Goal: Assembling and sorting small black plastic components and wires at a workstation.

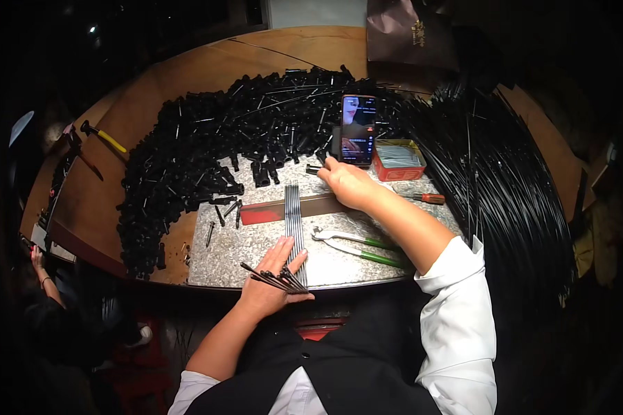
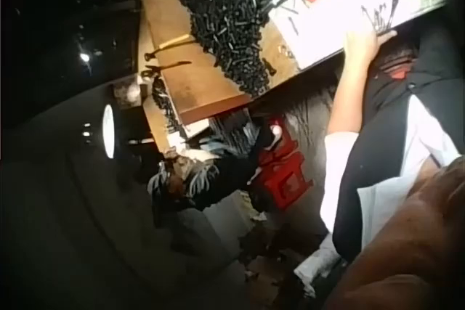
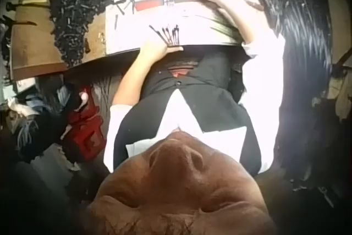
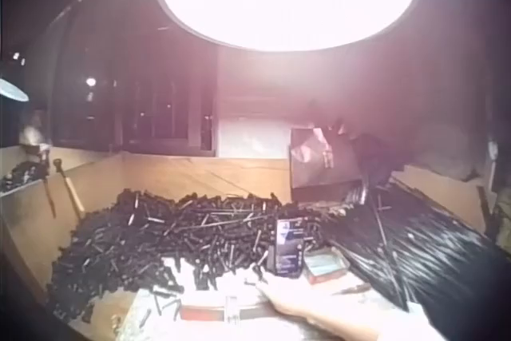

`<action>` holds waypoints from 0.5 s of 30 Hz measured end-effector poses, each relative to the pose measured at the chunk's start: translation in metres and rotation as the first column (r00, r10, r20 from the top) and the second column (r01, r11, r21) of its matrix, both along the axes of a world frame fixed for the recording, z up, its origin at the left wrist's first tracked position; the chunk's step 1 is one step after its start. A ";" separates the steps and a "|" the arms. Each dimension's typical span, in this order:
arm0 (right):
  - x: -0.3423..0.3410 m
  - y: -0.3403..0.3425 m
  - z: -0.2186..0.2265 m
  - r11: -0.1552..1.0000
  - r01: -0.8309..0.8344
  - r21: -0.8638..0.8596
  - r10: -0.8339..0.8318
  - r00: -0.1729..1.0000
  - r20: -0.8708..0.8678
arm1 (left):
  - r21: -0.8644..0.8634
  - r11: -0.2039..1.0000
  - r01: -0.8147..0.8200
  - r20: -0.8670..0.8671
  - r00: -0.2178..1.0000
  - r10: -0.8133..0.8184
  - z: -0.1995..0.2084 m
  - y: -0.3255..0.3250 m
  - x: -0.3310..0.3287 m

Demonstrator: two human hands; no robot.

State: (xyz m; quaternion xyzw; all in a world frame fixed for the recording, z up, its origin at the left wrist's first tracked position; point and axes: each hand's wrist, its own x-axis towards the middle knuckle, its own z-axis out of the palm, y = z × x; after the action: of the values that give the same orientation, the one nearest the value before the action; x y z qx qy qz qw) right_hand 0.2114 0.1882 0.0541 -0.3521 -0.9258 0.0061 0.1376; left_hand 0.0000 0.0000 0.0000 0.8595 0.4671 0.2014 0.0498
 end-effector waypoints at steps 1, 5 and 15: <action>-0.004 -0.003 -0.002 1.000 -0.013 -0.003 0.013 1.000 0.001 | 0.007 1.000 0.009 0.005 1.000 -0.009 0.000 0.001 0.000; -0.012 -0.004 -0.014 0.997 -0.030 0.072 0.028 0.999 0.032 | 0.012 1.000 0.022 0.021 1.000 -0.023 0.000 -0.002 -0.001; -0.011 0.000 -0.021 0.983 0.041 0.177 -0.051 0.997 0.052 | -0.009 1.000 0.001 0.019 1.000 -0.001 0.002 -0.001 0.000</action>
State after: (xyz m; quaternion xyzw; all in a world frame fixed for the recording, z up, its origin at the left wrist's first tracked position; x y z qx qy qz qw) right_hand 0.2000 0.1883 0.0328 -0.3597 -0.9179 -0.0889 0.1423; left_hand -0.0003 -0.0013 0.0016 0.8577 0.4668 0.2074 0.0580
